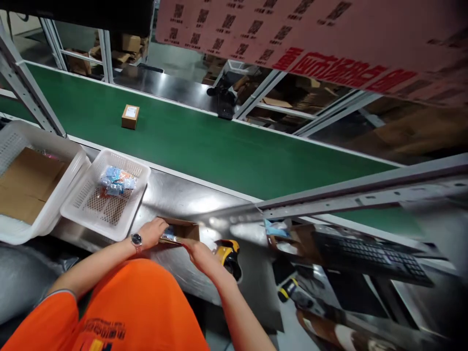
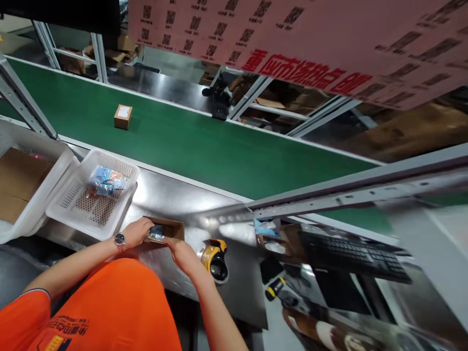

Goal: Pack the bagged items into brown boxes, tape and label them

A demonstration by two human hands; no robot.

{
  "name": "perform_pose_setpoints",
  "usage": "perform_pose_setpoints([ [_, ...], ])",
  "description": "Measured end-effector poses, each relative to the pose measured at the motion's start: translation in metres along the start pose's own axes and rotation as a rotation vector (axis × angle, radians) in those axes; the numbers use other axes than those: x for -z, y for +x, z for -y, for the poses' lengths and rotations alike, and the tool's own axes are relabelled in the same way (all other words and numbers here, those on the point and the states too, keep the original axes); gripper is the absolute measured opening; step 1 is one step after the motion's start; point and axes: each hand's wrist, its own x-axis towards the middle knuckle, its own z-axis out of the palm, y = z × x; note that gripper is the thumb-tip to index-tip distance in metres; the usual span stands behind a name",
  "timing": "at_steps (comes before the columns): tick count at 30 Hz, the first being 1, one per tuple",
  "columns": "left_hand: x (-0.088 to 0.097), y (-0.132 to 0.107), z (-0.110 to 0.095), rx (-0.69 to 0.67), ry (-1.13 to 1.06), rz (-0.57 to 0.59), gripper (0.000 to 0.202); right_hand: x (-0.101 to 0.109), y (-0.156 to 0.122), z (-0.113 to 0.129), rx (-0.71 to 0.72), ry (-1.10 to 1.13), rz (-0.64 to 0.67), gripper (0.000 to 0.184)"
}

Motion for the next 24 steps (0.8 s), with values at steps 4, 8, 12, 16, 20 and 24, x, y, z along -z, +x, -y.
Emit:
perform_pose_setpoints([
  [4,-0.002,0.001,0.001,0.021,-0.039,0.011,0.042,-0.004,0.017,-0.004,-0.055,-0.084,0.045,0.076],
  [8,-0.006,0.006,-0.001,0.033,-0.069,0.042,0.058,-0.028,0.027,-0.022,-0.022,-0.196,-0.045,0.077],
  [12,-0.016,0.004,-0.003,0.019,-0.116,0.003,0.063,-0.043,0.031,-0.047,0.034,-0.142,0.013,0.067],
  [16,-0.007,0.003,0.002,-0.048,-0.228,-0.028,0.054,-0.044,0.033,-0.061,-0.034,0.029,0.188,0.051],
  [20,0.044,0.007,0.044,0.098,-0.156,-0.249,0.050,-0.040,0.031,-0.057,-0.045,0.102,0.247,0.060],
  [24,0.110,0.003,0.123,0.445,0.085,-0.385,0.072,-0.025,0.030,-0.047,0.008,0.097,0.175,0.049],
])
